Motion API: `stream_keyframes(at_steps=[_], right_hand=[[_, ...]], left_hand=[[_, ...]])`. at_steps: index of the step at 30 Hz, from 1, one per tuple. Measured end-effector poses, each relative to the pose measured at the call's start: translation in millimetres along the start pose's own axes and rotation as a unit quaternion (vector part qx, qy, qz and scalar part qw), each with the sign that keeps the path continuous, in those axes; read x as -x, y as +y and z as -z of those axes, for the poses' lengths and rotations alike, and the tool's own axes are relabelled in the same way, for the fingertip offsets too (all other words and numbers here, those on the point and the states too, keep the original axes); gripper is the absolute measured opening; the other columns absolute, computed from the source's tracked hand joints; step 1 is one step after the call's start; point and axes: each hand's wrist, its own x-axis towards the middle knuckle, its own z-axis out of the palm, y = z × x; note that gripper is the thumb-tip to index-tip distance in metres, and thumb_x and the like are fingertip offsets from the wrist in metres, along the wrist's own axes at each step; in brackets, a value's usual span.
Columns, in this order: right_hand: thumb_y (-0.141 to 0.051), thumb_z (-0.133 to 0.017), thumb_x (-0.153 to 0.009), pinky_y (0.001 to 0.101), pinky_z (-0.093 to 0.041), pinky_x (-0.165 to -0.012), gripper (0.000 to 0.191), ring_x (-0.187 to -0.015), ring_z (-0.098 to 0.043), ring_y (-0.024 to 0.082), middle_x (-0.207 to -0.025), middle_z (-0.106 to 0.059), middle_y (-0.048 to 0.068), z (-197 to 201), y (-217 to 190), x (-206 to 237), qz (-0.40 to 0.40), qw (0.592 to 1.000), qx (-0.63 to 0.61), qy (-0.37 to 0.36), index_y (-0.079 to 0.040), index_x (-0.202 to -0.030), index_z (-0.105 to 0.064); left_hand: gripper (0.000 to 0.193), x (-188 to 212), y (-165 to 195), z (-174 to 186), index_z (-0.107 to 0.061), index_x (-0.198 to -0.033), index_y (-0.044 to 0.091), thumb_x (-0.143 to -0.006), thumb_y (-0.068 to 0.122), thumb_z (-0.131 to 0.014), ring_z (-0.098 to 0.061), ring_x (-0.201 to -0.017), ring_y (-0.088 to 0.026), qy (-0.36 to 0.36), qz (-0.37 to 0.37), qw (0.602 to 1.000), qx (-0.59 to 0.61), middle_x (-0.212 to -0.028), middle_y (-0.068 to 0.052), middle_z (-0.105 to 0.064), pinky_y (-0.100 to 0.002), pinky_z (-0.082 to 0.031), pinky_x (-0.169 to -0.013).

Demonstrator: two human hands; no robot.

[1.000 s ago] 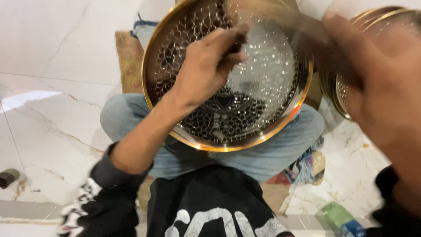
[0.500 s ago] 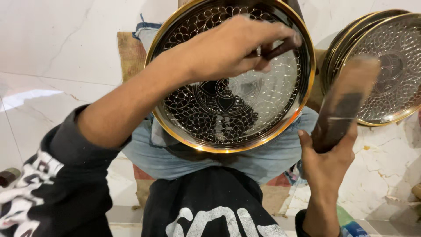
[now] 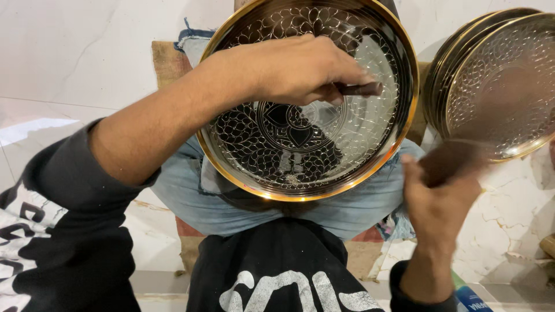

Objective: The person sits cross-legged on the floor with a decorative brass tray on their lap and engraves its pattern, holding a punch against the surface and striking it with a wooden mallet. They reposition the tray, wipe it with a cloth, and continue hammering the design across the surface.

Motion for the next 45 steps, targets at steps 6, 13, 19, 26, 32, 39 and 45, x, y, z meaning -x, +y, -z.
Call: stream_keyframes(at_steps=[6,13,19,26,32,39,45], right_hand=[[-0.008,-0.089,-0.089,0.0394,-0.055,-0.075,0.081,-0.085,-0.066,0.029,-0.112,-0.065,0.016,43.3,-39.9,-51.4,0.196,0.915,0.349,-0.047,-0.012,-0.157,-0.046],[0.003,-0.081,-0.092,0.0394,-0.054,-0.077,0.067,-0.091,-0.066,0.030,-0.113,-0.062,0.020,63.2,-117.0,-104.7,0.323,0.895,0.286,-0.114,-0.009,-0.152,-0.054],[0.007,-0.076,-0.086,0.0429,-0.051,-0.066,0.061,-0.080,-0.064,0.034,-0.104,-0.061,0.024,61.5,-174.6,-106.7,0.377,0.889,0.156,-0.210,-0.001,-0.141,-0.054],[0.003,-0.078,-0.094,0.0401,-0.053,-0.086,0.074,-0.095,-0.064,0.034,-0.116,-0.058,0.022,66.8,-122.0,-73.9,0.272,0.909,0.295,-0.112,-0.012,-0.158,-0.046],[0.000,-0.087,-0.099,0.0369,-0.056,-0.110,0.094,-0.123,-0.068,0.035,-0.134,-0.063,0.024,16.1,-18.9,-34.4,0.156,0.988,0.020,0.009,-0.008,-0.165,-0.021],[-0.003,-0.083,-0.089,0.0359,-0.060,-0.092,0.106,-0.095,-0.062,0.026,-0.114,-0.064,0.025,-1.6,7.0,-2.2,-0.153,0.948,-0.227,0.160,-0.009,-0.169,-0.014],[-0.006,-0.090,-0.090,0.0438,-0.058,-0.083,0.087,-0.096,-0.070,0.037,-0.116,-0.069,0.024,17.4,3.6,-28.2,0.182,0.966,0.180,0.026,-0.003,-0.161,-0.040]], left_hand=[[0.047,20.5,5.0,-12.5,-0.059,-0.136,0.003,-0.091,-0.006,-0.065,-0.077,-0.100,-0.026,0.150,0.042,0.987,0.048,-0.116,-0.015,-0.069,-0.039,-0.061,-0.088],[0.034,47.8,33.5,-60.3,-0.054,-0.137,0.005,-0.108,0.009,-0.073,-0.069,-0.088,-0.026,0.393,0.159,0.905,-0.029,-0.104,-0.013,-0.063,-0.036,-0.056,-0.077],[0.028,41.4,50.1,-95.8,-0.054,-0.125,0.006,-0.107,0.009,-0.075,-0.065,-0.075,-0.019,0.544,0.255,0.800,-0.003,-0.093,-0.009,-0.063,-0.032,-0.055,-0.068],[0.042,40.5,25.4,-52.7,-0.048,-0.139,0.009,-0.107,0.003,-0.074,-0.076,-0.103,-0.023,0.455,0.117,0.883,-0.013,-0.118,-0.012,-0.069,-0.033,-0.064,-0.084],[0.048,3.2,1.4,-6.9,-0.059,-0.136,0.010,-0.092,0.010,-0.079,-0.070,-0.105,-0.037,0.107,0.049,0.993,0.003,-0.114,-0.014,-0.074,-0.048,-0.054,-0.086],[0.046,-2.7,1.5,3.7,-0.065,-0.133,0.008,-0.089,0.010,-0.079,-0.069,-0.102,-0.038,0.036,0.010,0.999,0.011,-0.114,-0.014,-0.073,-0.048,-0.053,-0.082],[0.046,3.9,-2.5,-3.8,-0.064,-0.134,0.006,-0.090,0.007,-0.078,-0.069,-0.104,-0.037,0.080,-0.006,0.997,-0.003,-0.115,-0.014,-0.072,-0.047,-0.054,-0.087]])
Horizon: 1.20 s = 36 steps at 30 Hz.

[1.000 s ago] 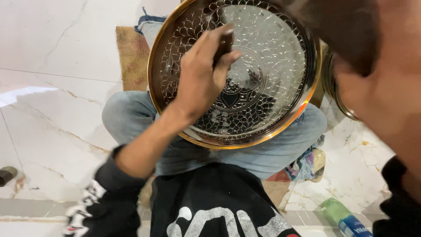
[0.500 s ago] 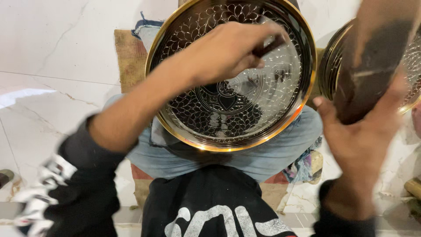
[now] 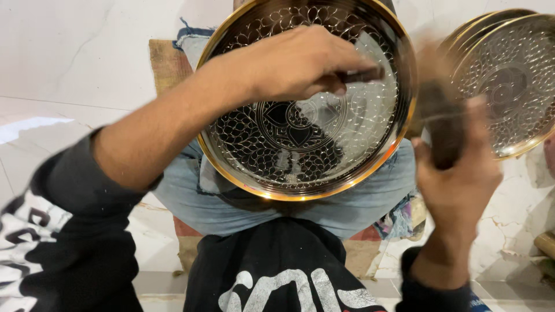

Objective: The person sits cross-legged on the floor with a decorative brass tray on their lap and engraves its pattern, holding a punch against the surface and striking it with a wooden mallet. They reposition the tray, wipe it with a cloth, and continue hammering the design across the surface.

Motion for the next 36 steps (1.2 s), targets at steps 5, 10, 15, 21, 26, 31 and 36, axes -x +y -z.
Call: stream_keyframes(at_steps=[5,10,15,21,26,31,36], right_hand=[[-0.007,-0.079,-0.101,0.0378,-0.060,-0.091,0.062,-0.105,-0.073,0.031,-0.125,-0.069,0.021,38.9,-8.6,-60.3,0.069,0.996,-0.033,-0.046,-0.005,-0.151,-0.043],[0.003,-0.078,-0.082,0.0413,-0.057,-0.072,0.072,-0.084,-0.070,0.033,-0.101,-0.068,0.023,74.0,-55.2,-120.9,0.161,0.959,0.144,-0.181,-0.005,-0.149,-0.054],[0.013,-0.070,-0.078,0.0432,-0.055,-0.075,0.066,-0.087,-0.068,0.036,-0.102,-0.067,0.028,80.5,-79.4,-134.4,0.222,0.962,0.060,-0.146,0.000,-0.143,-0.059],[-0.005,-0.076,-0.102,0.0425,-0.055,-0.090,0.041,-0.092,-0.067,0.034,-0.107,-0.065,0.025,67.4,-80.3,-136.8,0.189,0.978,-0.032,-0.079,0.005,-0.135,-0.056],[0.005,-0.074,-0.096,0.0412,-0.055,-0.084,0.046,-0.098,-0.067,0.033,-0.115,-0.067,0.021,74.3,-72.1,-144.6,0.263,0.953,-0.049,-0.143,-0.004,-0.138,-0.060],[0.012,-0.074,-0.083,0.0475,-0.052,-0.079,0.068,-0.090,-0.064,0.039,-0.110,-0.063,0.024,79.3,-62.7,-121.8,0.207,0.966,0.083,-0.133,-0.006,-0.148,-0.062],[0.005,-0.080,-0.080,0.0469,-0.054,-0.076,0.077,-0.089,-0.066,0.041,-0.109,-0.062,0.027,74.6,-47.2,-86.8,0.117,0.981,0.082,-0.130,-0.006,-0.151,-0.053]], left_hand=[[0.041,21.3,9.3,-13.4,-0.061,-0.135,0.005,-0.097,0.002,-0.076,-0.070,-0.100,-0.033,0.141,0.056,0.988,-0.041,-0.109,-0.014,-0.069,-0.043,-0.056,-0.086],[0.034,44.8,34.5,-46.6,-0.055,-0.135,0.005,-0.106,0.003,-0.074,-0.070,-0.092,-0.024,0.328,0.144,0.933,-0.045,-0.105,-0.011,-0.065,-0.035,-0.058,-0.080],[0.036,43.0,39.3,-79.6,-0.050,-0.135,0.003,-0.107,0.010,-0.072,-0.064,-0.078,-0.016,0.469,0.218,0.855,-0.038,-0.097,-0.007,-0.062,-0.029,-0.055,-0.067],[0.027,48.2,38.9,-91.1,-0.049,-0.127,0.003,-0.111,0.011,-0.069,-0.066,-0.076,-0.012,0.487,0.242,0.839,-0.008,-0.096,-0.006,-0.064,-0.026,-0.056,-0.066],[0.026,44.3,37.2,-82.3,-0.054,-0.124,0.003,-0.108,0.012,-0.072,-0.069,-0.080,-0.016,0.469,0.224,0.852,-0.065,-0.100,-0.008,-0.067,-0.029,-0.058,-0.070],[0.039,42.6,29.4,-57.2,-0.056,-0.140,0.004,-0.105,0.010,-0.074,-0.070,-0.087,-0.021,0.360,0.197,0.910,-0.060,-0.104,-0.012,-0.068,-0.036,-0.057,-0.075],[0.031,42.7,24.3,-43.1,-0.058,-0.130,0.009,-0.108,0.014,-0.078,-0.076,-0.094,-0.018,0.396,0.181,0.900,-0.032,-0.105,-0.007,-0.073,-0.031,-0.063,-0.082]])
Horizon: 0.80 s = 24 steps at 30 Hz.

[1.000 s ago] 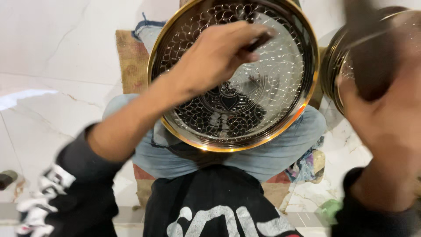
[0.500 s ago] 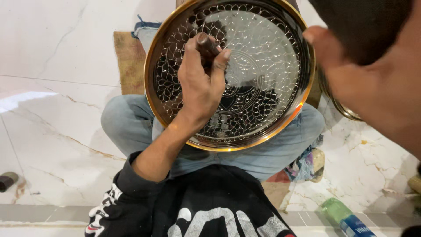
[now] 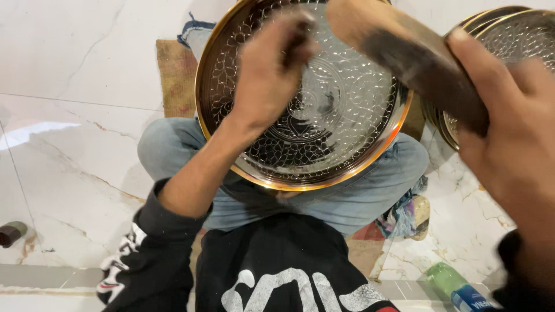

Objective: The person sits cross-legged on the floor with a decorative brass tray on their lap and engraves its pattern, holding a punch against the surface and striking it with a wooden mallet. They reposition the tray, wipe it with a cloth, and continue hammering the design across the surface.

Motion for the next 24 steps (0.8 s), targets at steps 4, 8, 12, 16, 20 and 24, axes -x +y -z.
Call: stream_keyframes(at_steps=[4,8,12,16,20,24], right_hand=[[-0.011,-0.083,-0.088,0.0479,-0.057,-0.087,0.088,-0.107,-0.070,0.041,-0.128,-0.064,0.024,-37.0,-2.4,35.5,-0.068,0.983,-0.157,0.070,-0.010,-0.160,-0.033],[-0.020,-0.084,-0.087,0.0518,-0.057,-0.076,0.093,-0.092,-0.071,0.043,-0.118,-0.068,0.021,-76.0,-9.3,60.3,-0.147,0.979,-0.138,-0.012,-0.015,-0.164,-0.033],[-0.023,-0.084,-0.085,0.0515,-0.055,-0.061,0.087,-0.072,-0.070,0.037,-0.098,-0.067,0.014,-70.2,-13.8,57.3,-0.123,0.976,0.092,-0.158,-0.026,-0.161,-0.041],[-0.015,-0.087,-0.085,0.0473,-0.054,-0.062,0.078,-0.078,-0.067,0.036,-0.093,-0.063,0.017,-42.0,-10.9,47.1,-0.025,0.991,0.125,0.033,-0.012,-0.152,-0.048],[-0.006,-0.072,-0.102,0.0389,-0.060,-0.099,0.053,-0.113,-0.070,0.027,-0.127,-0.066,0.015,-50.0,10.3,41.5,-0.082,0.988,-0.100,0.078,-0.007,-0.151,-0.050],[-0.009,-0.071,-0.112,0.0362,-0.059,-0.096,0.027,-0.108,-0.072,0.028,-0.126,-0.070,0.019,-67.1,38.0,49.5,-0.092,0.962,-0.246,0.071,0.000,-0.133,-0.056]], left_hand=[[0.034,23.8,10.3,8.9,-0.058,-0.138,0.012,-0.107,0.012,-0.071,-0.077,-0.087,-0.016,0.001,0.093,0.994,0.060,-0.101,-0.006,-0.075,-0.031,-0.063,-0.077],[0.051,41.4,11.5,4.5,-0.048,-0.145,0.013,-0.103,0.014,-0.077,-0.074,-0.094,-0.018,-0.129,0.018,0.991,0.021,-0.109,-0.008,-0.069,-0.033,-0.061,-0.082],[0.054,39.6,-3.9,5.2,-0.045,-0.147,0.014,-0.104,0.008,-0.077,-0.073,-0.095,-0.021,-0.159,-0.040,0.986,0.038,-0.111,-0.010,-0.064,-0.033,-0.063,-0.086],[0.054,36.0,-14.3,2.9,-0.043,-0.146,0.013,-0.106,0.005,-0.078,-0.069,-0.088,-0.023,-0.163,-0.079,0.983,0.021,-0.104,-0.010,-0.060,-0.032,-0.058,-0.076],[0.059,33.9,-17.4,2.4,-0.042,-0.151,0.013,-0.106,0.006,-0.079,-0.068,-0.086,-0.022,-0.151,-0.095,0.984,0.021,-0.107,-0.010,-0.057,-0.034,-0.058,-0.079],[0.056,32.2,-17.9,3.0,-0.042,-0.149,0.012,-0.107,0.007,-0.080,-0.068,-0.088,-0.022,-0.151,-0.095,0.984,0.014,-0.104,-0.011,-0.057,-0.033,-0.057,-0.077]])
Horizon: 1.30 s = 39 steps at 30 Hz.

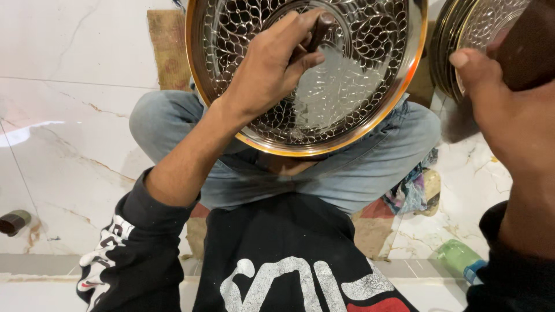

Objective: The person sits cross-legged on the floor with a decorative brass tray on their lap and engraves its pattern, holding a punch against the surface and striking it with a wooden mallet. They reposition the tray, wipe it with a cloth, and continue hammering the design across the surface.

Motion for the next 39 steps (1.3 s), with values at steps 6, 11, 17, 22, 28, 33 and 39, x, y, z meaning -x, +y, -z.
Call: stream_keyframes(at_steps=[6,11,17,22,28,33,39], right_hand=[[0.001,-0.086,-0.096,0.0415,-0.056,-0.097,0.060,-0.115,-0.066,0.035,-0.128,-0.064,0.023,8.5,-7.7,-4.6,0.147,0.973,0.176,-0.025,0.001,-0.147,-0.054],[-0.001,-0.083,-0.095,0.0411,-0.054,-0.100,0.071,-0.117,-0.061,0.037,-0.131,-0.056,0.023,6.0,-40.2,-5.5,0.132,0.975,0.179,-0.004,-0.004,-0.153,-0.044],[0.000,-0.086,-0.090,0.0468,-0.051,-0.100,0.088,-0.117,-0.060,0.037,-0.133,-0.055,0.024,-20.4,-39.0,22.8,0.081,0.983,0.140,0.082,-0.009,-0.159,-0.031],[0.003,-0.084,-0.090,0.0393,-0.056,-0.088,0.085,-0.099,-0.066,0.027,-0.116,-0.065,0.019,-62.2,-14.0,73.6,-0.069,0.993,0.041,0.085,-0.009,-0.159,-0.037],[0.002,-0.086,-0.091,0.0391,-0.055,-0.093,0.079,-0.109,-0.066,0.029,-0.121,-0.065,0.024,-114.0,0.3,126.2,-0.136,0.978,0.005,0.157,-0.007,-0.154,-0.039],[-0.002,-0.089,-0.086,0.0409,-0.053,-0.095,0.096,-0.112,-0.067,0.032,-0.131,-0.068,0.023,-122.9,1.3,134.3,-0.168,0.977,0.063,0.113,-0.009,-0.165,-0.033],[0.001,-0.090,-0.093,0.0393,-0.055,-0.098,0.093,-0.115,-0.070,0.030,-0.132,-0.067,0.017,-95.3,8.8,109.9,-0.164,0.978,0.039,0.123,-0.005,-0.163,-0.029]], left_hand=[[0.053,-7.4,-2.0,1.1,-0.050,-0.147,0.009,-0.105,0.012,-0.083,-0.065,-0.087,-0.027,-0.031,-0.001,0.999,-0.042,-0.105,-0.011,-0.059,-0.041,-0.052,-0.080],[0.050,-21.4,-6.2,4.6,-0.053,-0.143,0.004,-0.100,0.006,-0.079,-0.068,-0.100,-0.033,-0.073,-0.062,0.995,-0.033,-0.108,-0.014,-0.065,-0.044,-0.052,-0.085],[0.050,-43.3,-5.8,7.1,-0.061,-0.139,0.004,-0.094,0.006,-0.082,-0.069,-0.097,-0.035,-0.172,-0.104,0.980,-0.011,-0.106,-0.015,-0.068,-0.045,-0.054,-0.083],[0.051,-60.9,-3.0,9.1,-0.066,-0.136,0.003,-0.088,0.006,-0.082,-0.069,-0.096,-0.037,-0.274,-0.134,0.952,0.014,-0.109,-0.016,-0.071,-0.045,-0.054,-0.082],[0.050,-77.3,3.7,3.5,-0.070,-0.131,0.004,-0.081,0.001,-0.080,-0.070,-0.101,-0.035,-0.348,-0.148,0.925,0.043,-0.115,-0.016,-0.073,-0.045,-0.055,-0.084],[0.049,-72.0,6.5,5.7,-0.064,-0.137,0.009,-0.090,0.002,-0.076,-0.072,-0.100,-0.032,-0.325,-0.073,0.942,0.039,-0.110,-0.013,-0.072,-0.043,-0.056,-0.085],[0.056,-62.2,-2.9,11.2,-0.058,-0.138,0.006,-0.087,0.007,-0.082,-0.067,-0.104,-0.039,-0.222,-0.124,0.967,-0.005,-0.111,-0.015,-0.070,-0.049,-0.052,-0.087]])
